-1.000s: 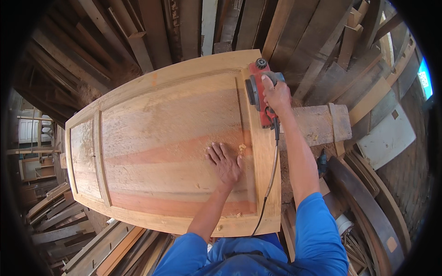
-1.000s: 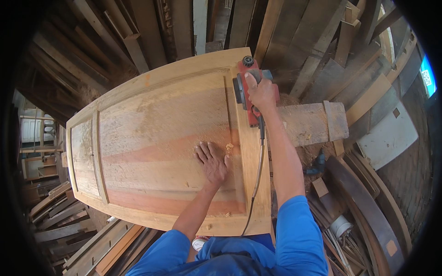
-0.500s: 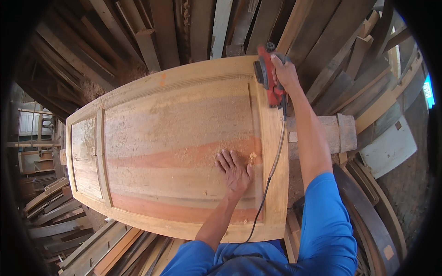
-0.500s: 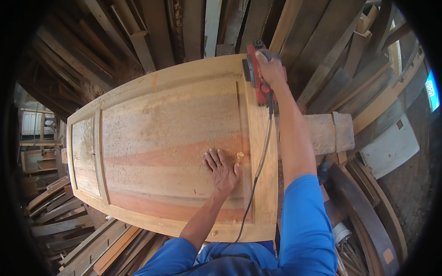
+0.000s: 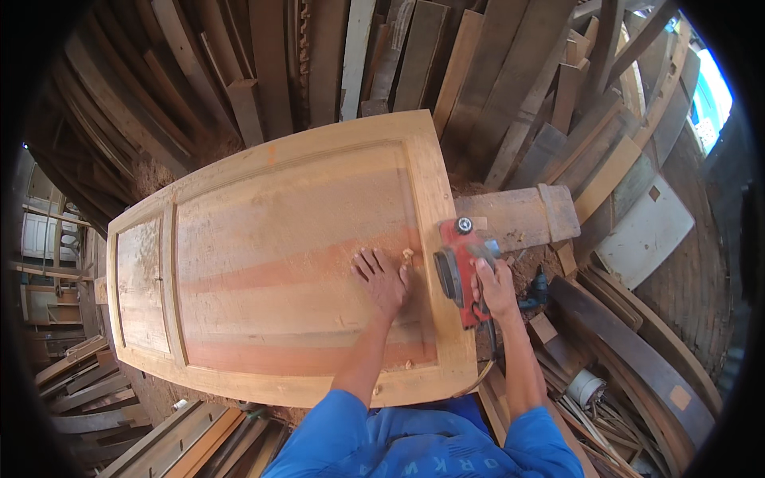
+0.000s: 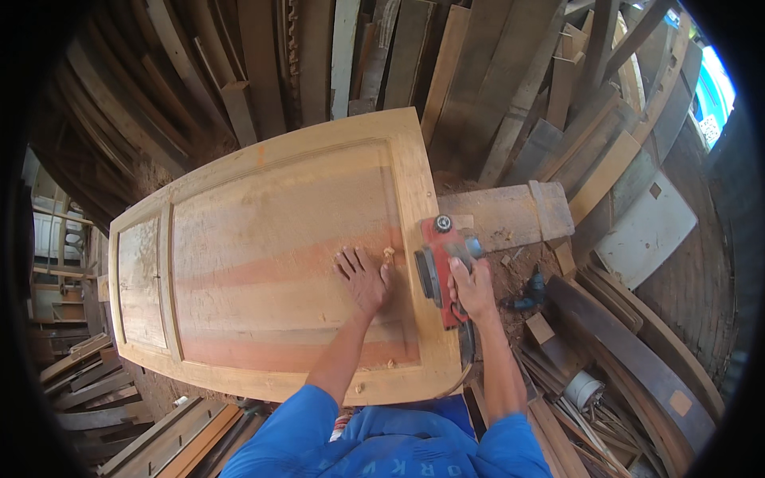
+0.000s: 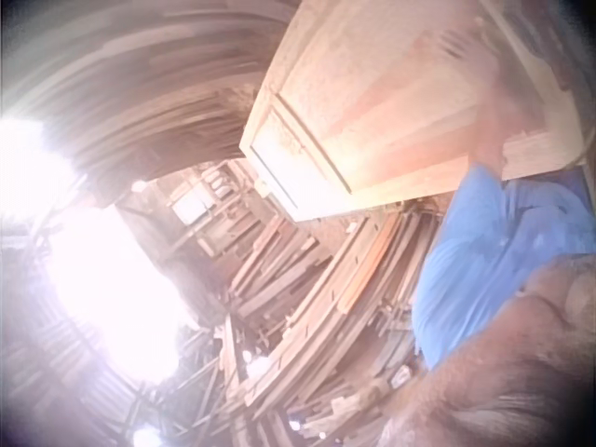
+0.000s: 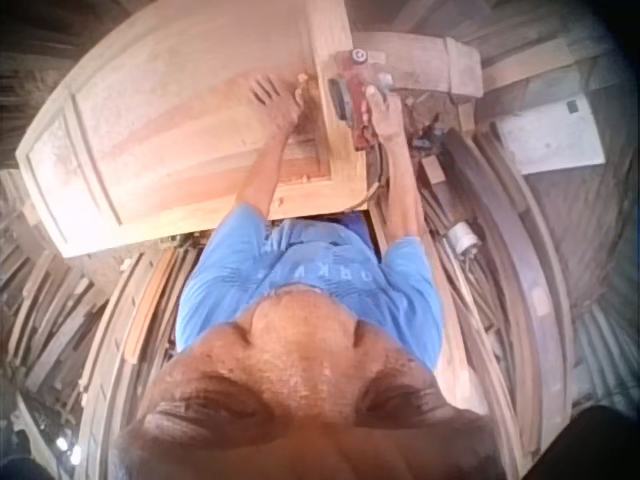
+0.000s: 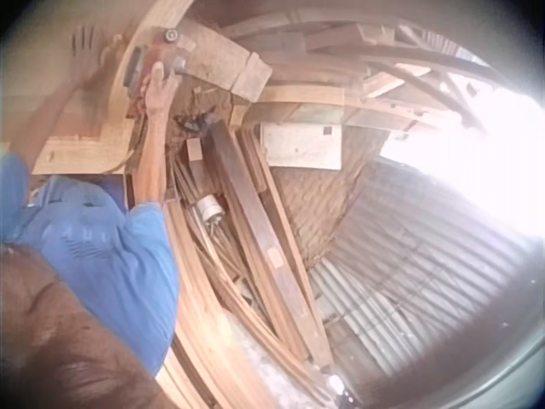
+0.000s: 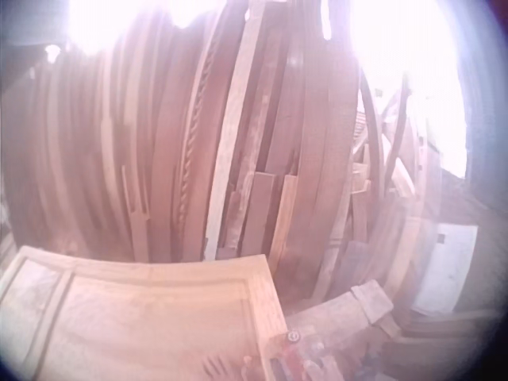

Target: The person sands the surface and edges of a wooden door using a handheld power sander, moving the tool along the wood grain and checking the surface with their hand.

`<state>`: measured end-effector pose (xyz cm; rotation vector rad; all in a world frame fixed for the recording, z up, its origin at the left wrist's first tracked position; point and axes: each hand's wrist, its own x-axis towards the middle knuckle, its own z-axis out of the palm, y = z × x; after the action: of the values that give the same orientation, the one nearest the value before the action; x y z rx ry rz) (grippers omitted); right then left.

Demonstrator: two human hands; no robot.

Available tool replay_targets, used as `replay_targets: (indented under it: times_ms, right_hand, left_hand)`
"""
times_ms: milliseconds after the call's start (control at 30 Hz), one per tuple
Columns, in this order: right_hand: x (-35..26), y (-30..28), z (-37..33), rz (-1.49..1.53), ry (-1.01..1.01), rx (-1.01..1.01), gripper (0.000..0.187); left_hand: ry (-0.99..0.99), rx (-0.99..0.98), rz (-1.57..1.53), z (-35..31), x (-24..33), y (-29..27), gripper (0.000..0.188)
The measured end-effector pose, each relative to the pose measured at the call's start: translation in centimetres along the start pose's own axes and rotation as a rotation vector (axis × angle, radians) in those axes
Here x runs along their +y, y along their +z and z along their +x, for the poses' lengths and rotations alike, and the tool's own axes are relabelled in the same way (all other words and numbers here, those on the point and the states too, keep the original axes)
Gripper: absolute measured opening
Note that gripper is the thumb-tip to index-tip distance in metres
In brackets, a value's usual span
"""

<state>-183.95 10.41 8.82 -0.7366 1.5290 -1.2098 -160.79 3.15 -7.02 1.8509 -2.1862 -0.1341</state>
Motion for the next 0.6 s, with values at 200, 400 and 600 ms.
replay_targets:
  times_ms: [200, 400, 600]
  right_hand:
    - [2.0, -3.6, -12.5, 0.022, 0.020, 0.058, 0.042]
    - [4.4, -7.0, -20.3, -0.012, 0.053, 0.144, 0.046]
    - [6.0, -7.9, -24.4, -0.117, 0.080, 0.143, 0.041]
  left_hand:
    - [0.112, -0.203, -0.065, -4.8, 0.5, -2.9, 0.095]
    - [0.427, -0.548, -0.103, -19.3, 7.0, -7.2, 0.114]
    - [0.273, -0.405, -0.091, -19.7, 5.5, -5.6, 0.105]
